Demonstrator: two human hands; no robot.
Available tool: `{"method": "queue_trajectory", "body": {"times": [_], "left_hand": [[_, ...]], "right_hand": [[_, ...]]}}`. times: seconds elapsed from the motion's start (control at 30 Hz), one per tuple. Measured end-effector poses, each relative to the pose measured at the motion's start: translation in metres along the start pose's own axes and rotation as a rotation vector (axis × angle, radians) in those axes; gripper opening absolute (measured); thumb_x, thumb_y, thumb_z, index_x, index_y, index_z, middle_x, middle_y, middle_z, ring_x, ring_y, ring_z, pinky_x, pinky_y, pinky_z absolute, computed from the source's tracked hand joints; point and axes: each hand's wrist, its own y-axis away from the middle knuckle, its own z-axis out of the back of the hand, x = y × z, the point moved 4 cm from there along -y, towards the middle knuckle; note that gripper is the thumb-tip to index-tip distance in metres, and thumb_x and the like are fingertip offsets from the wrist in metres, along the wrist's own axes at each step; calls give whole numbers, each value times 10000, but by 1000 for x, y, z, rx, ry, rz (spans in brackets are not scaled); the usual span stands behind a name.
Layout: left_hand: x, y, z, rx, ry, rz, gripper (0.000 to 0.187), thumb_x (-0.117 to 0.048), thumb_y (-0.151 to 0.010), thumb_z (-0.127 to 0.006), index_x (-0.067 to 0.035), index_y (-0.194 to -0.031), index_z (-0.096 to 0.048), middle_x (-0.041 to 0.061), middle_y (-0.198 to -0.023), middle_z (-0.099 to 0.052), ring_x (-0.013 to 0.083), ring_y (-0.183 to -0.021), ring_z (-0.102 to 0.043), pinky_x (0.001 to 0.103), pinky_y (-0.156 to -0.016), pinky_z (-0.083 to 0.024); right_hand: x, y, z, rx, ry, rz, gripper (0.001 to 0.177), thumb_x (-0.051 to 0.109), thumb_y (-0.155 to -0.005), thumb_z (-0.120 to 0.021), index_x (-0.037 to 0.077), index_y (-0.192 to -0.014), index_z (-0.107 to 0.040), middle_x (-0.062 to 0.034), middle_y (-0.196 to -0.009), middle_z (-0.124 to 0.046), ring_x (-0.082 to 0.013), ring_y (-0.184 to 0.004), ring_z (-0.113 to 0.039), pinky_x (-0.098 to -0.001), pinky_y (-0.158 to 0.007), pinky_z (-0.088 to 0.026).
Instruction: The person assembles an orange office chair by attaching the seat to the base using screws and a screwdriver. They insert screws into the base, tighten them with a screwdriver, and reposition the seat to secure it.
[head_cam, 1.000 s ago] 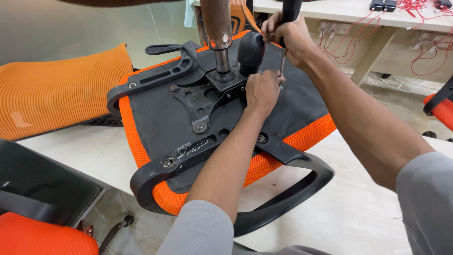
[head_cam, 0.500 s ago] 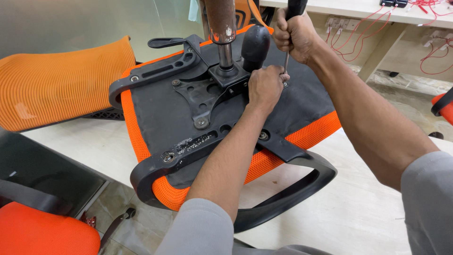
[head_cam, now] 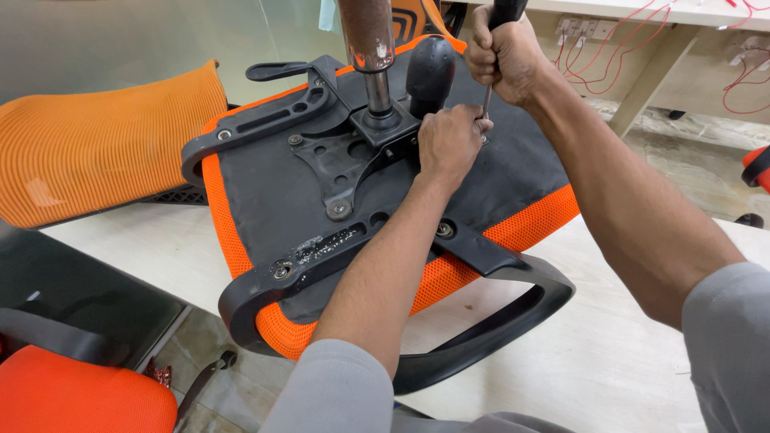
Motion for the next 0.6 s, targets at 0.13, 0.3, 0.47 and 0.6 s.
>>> {"method": "queue_trajectory", "body": {"times": [0.13, 0.3, 0.47, 0.6], "left_hand": [[0, -2, -1, 24, -31, 8, 191, -274, -909, -689, -131, -822, -782, 6, -633, -740, 206, -654, -730, 411, -739, -480], [-2, -4, 0, -105, -21, -39, 202, -294, -934, -666, -140, -897, -790, 6, -741, -763, 223, -688, -721, 416, -701, -458], [1, -2, -2, -41, -37, -7, 217, -312, -915, -666, -155, -852, -800, 11, -689, -755, 216, -686, -722, 417, -759, -453], [0, -1, -4, -24, -14, -25, 204, -291, -905, -679, -161, -813, -806, 13, -717, -760, 231, -728, -729, 418, -754, -452]], "right_hand": [[1, 3, -1, 14, 2, 10, 201, -79, -744, -401, 120, -711, -415, -21, -573, -360, -118, -495, -293, -272, -439, -178], [9, 1, 5, 6, 14, 54, 215, -38, -922, -468, 126, -788, -433, -9, -632, -371, -110, -548, -307, -271, -488, -219], [4, 1, 1, -5, 0, 62, 199, -69, -788, -434, 128, -763, -444, -15, -594, -384, -111, -515, -316, -270, -457, -220], [1, 8, 3, -33, 39, 54, 207, -78, -771, -422, 128, -783, -439, -9, -609, -388, -105, -528, -321, -271, -463, -213]]}}
